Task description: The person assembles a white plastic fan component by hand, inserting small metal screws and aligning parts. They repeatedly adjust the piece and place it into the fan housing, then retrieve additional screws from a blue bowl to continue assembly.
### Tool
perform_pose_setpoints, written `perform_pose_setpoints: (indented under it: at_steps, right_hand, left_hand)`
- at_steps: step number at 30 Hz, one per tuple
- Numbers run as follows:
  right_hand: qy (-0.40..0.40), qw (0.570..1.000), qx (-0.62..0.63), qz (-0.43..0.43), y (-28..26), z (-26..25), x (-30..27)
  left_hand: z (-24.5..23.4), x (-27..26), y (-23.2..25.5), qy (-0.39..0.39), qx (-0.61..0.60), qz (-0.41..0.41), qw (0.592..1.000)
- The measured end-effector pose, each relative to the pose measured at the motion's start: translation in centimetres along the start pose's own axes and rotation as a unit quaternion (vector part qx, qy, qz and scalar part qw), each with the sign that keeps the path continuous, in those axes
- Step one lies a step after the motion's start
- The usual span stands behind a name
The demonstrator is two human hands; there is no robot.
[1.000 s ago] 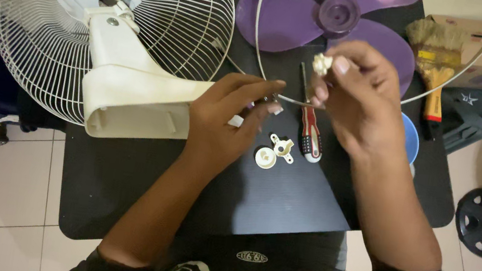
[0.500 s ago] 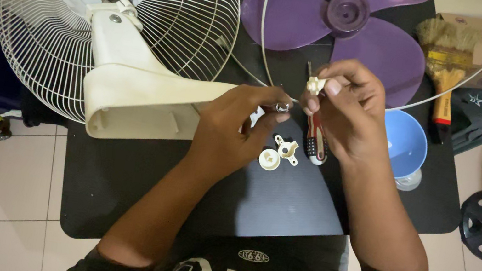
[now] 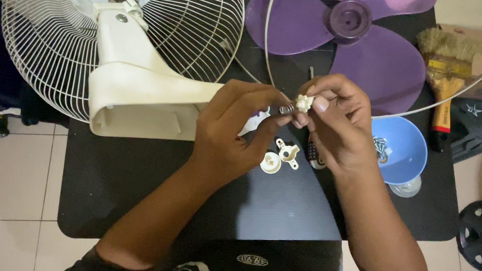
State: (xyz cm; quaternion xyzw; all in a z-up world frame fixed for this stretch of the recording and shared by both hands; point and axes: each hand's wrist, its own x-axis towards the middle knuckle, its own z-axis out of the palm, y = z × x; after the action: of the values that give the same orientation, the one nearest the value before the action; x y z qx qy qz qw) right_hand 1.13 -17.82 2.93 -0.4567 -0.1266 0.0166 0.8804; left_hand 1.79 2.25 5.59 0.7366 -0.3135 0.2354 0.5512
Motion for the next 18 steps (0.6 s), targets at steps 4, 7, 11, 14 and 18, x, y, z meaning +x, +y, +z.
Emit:
perform_pose_setpoints:
  at_steps: [4,7,11,14,18]
  right_hand:
    - [-0.016,1.000,-0.004,0.006,0.24,0.17,-0.13]
    - [-0.015,1.000,0.004,0.019,0.56,0.11,-0.19]
    - [-0.012,0.998,0.039,0.039,0.80,-0.13,-0.22]
    - [-0.018,0.998,0.051,0.041,0.93,-0.15,-0.15]
    - [-0.008,0.999,0.028,0.036,0.78,-0.25,-0.18]
  left_hand:
    - [0.04,-0.06,-0.11,0.009,-0.003,0.012,1.000]
    - [0.16,-0.07,-0.05,0.010,-0.006,0.007,1.000]
    - [0.13,-0.15,-0.02,0.013,0.026,0.021,0.999]
    - [-0.03,-0.15,-0.07,0.014,0.032,0.023,0.999]
    - [-0.11,-0.20,0.02,0.013,0.023,0.020,0.999]
